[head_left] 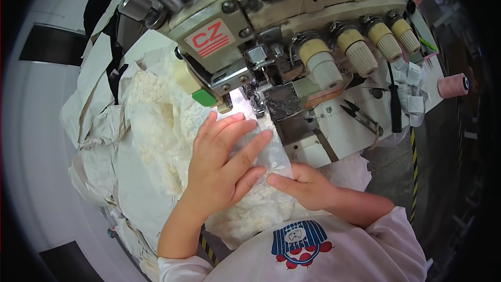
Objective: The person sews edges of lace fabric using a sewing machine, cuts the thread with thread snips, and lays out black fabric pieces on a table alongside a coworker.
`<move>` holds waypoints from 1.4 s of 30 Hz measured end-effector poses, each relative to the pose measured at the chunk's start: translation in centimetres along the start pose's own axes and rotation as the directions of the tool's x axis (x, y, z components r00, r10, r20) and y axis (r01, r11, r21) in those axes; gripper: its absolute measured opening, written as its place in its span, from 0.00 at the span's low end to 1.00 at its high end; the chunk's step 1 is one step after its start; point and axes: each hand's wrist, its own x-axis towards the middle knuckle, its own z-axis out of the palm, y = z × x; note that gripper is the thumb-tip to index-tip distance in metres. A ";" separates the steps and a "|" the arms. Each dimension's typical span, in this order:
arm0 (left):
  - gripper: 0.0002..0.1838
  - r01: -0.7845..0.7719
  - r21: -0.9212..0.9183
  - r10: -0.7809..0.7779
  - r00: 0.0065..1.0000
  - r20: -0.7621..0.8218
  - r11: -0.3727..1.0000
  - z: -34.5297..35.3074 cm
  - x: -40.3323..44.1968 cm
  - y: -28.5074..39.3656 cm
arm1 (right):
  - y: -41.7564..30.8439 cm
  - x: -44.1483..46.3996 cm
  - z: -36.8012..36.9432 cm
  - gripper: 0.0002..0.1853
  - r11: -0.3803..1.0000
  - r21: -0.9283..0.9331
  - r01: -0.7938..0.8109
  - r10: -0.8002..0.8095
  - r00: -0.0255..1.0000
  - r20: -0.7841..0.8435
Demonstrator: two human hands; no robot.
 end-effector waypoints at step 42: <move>0.27 0.413 0.246 -0.233 0.812 -0.535 0.877 -0.6 -3.6 -3.0 | 0.4 -0.3 0.2 0.14 0.999 -0.050 -0.016 0.009 0.990 -0.142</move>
